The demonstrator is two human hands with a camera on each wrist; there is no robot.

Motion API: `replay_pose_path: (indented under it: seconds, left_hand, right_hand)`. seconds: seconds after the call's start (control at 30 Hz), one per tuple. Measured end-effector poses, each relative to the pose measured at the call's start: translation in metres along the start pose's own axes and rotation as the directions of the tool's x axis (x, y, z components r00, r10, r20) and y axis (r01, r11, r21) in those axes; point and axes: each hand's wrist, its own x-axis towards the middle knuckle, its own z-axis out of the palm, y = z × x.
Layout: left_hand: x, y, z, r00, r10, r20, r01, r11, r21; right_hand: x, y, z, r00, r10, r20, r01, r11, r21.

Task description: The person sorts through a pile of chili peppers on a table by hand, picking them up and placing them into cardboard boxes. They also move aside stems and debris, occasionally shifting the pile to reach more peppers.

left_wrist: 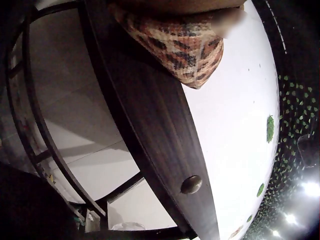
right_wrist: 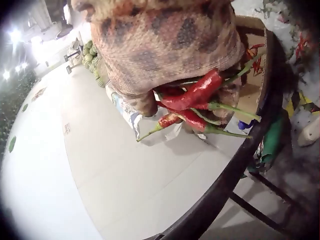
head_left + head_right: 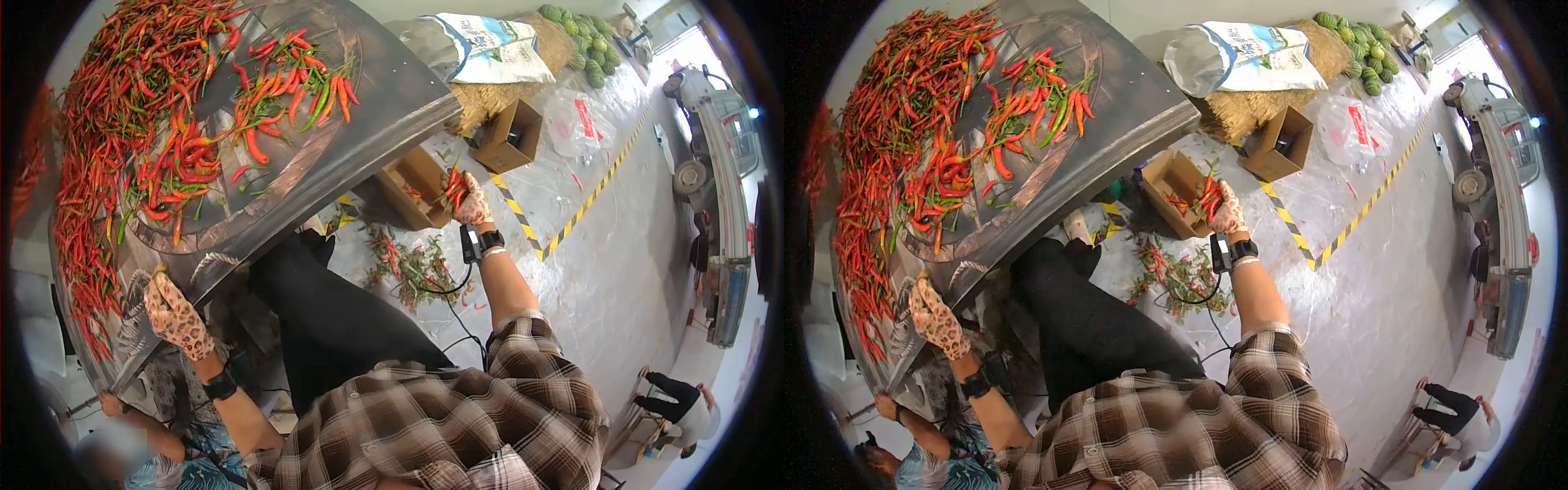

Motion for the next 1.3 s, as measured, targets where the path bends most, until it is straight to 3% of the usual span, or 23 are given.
replay_pose_path:
  seconds: [0.07,0.1,0.13,0.2,0.23,0.27,0.33,0.37,0.43,0.57,0.6,0.63,0.7,0.77,0.8,0.83,0.87,0.93,1.0,1.2,1.27,1.3]
  left_hand:
    - [0.003,0.013,-0.006,0.962,0.272,-0.035,-0.229,0.865,0.446]
    - [0.000,0.003,-0.002,0.973,0.228,-0.025,-0.176,0.814,0.553]
    - [0.000,0.001,-0.002,0.972,0.232,-0.024,-0.181,0.815,0.551]
    - [0.000,-0.001,0.001,0.991,0.083,-0.106,-0.068,0.987,0.144]
    - [0.015,0.049,-0.018,0.965,0.259,-0.042,-0.192,0.805,0.561]
    - [0.012,0.041,-0.014,0.965,0.260,-0.040,-0.194,0.806,0.559]
    - [0.005,0.016,-0.005,0.988,0.131,-0.085,-0.084,0.907,0.413]
    - [0.009,0.027,-0.008,0.988,0.132,-0.085,-0.085,0.906,0.414]
    - [0.020,0.060,-0.018,0.923,0.376,-0.085,-0.257,0.765,0.590]
    - [0.006,0.027,-0.006,0.921,0.379,-0.096,-0.276,0.805,0.525]
    - [-0.003,0.000,0.001,0.972,0.213,-0.104,-0.178,0.946,0.273]
    - [-0.008,-0.014,0.004,0.997,0.045,-0.066,-0.045,0.999,0.003]
    - [-0.007,-0.012,0.003,0.999,-0.002,-0.048,0.001,0.999,-0.033]
    - [-0.002,-0.003,-0.001,0.998,-0.051,-0.030,0.049,0.997,-0.066]
    - [0.005,0.013,-0.008,0.999,0.035,-0.017,-0.030,0.978,0.208]
    - [0.012,0.033,-0.015,0.993,0.112,0.020,-0.108,0.878,0.465]
    - [0.019,0.059,-0.021,0.994,0.109,0.018,-0.105,0.878,0.467]
    - [0.031,0.103,-0.028,0.959,0.271,-0.079,-0.197,0.843,0.501]
    - [0.030,0.102,-0.028,0.968,0.239,-0.071,-0.167,0.832,0.530]
    - [0.017,0.064,-0.019,0.976,0.214,-0.035,-0.139,0.741,0.657]
    - [0.016,0.066,-0.019,0.977,0.210,-0.034,-0.134,0.730,0.670]
    - [0.018,0.073,-0.019,0.968,0.240,-0.075,-0.141,0.764,0.629]
  right_hand:
    - [-0.006,0.005,-0.003,0.999,-0.005,-0.037,0.006,0.999,0.036]
    - [-0.008,0.006,-0.006,1.000,-0.016,-0.018,0.017,0.999,0.039]
    - [-0.011,0.007,-0.008,1.000,-0.028,0.002,0.028,0.999,0.042]
    - [-0.022,0.009,-0.004,1.000,-0.006,-0.024,0.007,0.997,0.071]
    - [-0.024,0.009,-0.007,1.000,-0.011,0.007,0.011,0.998,0.054]
    - [-0.026,0.010,-0.008,0.999,-0.015,0.039,0.014,0.999,0.038]
    - [-0.036,0.011,-0.005,0.998,-0.015,0.061,0.014,1.000,0.014]
    - [-0.037,0.012,-0.005,0.998,-0.011,0.069,0.008,0.999,0.045]
    - [-0.039,0.012,-0.007,0.997,-0.008,0.078,0.002,0.997,0.077]
    - [-0.028,0.007,-0.027,0.993,0.010,0.114,-0.024,0.993,0.116]
    - [-0.024,0.006,-0.031,0.989,0.026,0.145,-0.047,0.989,0.141]
    - [-0.023,0.005,-0.029,0.989,0.028,0.148,-0.049,0.989,0.140]
    - [-0.021,0.002,-0.027,0.998,0.028,0.051,-0.034,0.992,0.124]
    - [-0.018,0.000,-0.026,0.998,0.008,0.060,-0.012,0.998,0.062]
    - [-0.016,0.000,-0.027,0.998,-0.012,0.068,0.011,1.000,0.002]
    - [-0.015,-0.001,-0.022,0.997,-0.009,0.071,0.009,1.000,0.000]
    - [-0.015,-0.003,-0.015,0.999,-0.024,0.037,0.023,1.000,0.012]
    - [-0.009,-0.007,-0.010,0.999,-0.036,0.005,0.036,0.999,0.021]
    - [-0.004,-0.012,-0.004,0.999,-0.001,0.051,-0.003,0.997,0.073]
    - [0.011,-0.023,0.010,0.999,-0.046,0.018,0.047,0.999,-0.024]
    - [0.016,-0.028,0.014,0.986,-0.151,-0.075,0.139,0.980,-0.142]
    - [0.021,-0.031,0.013,0.987,-0.156,-0.043,0.150,0.982,-0.116]
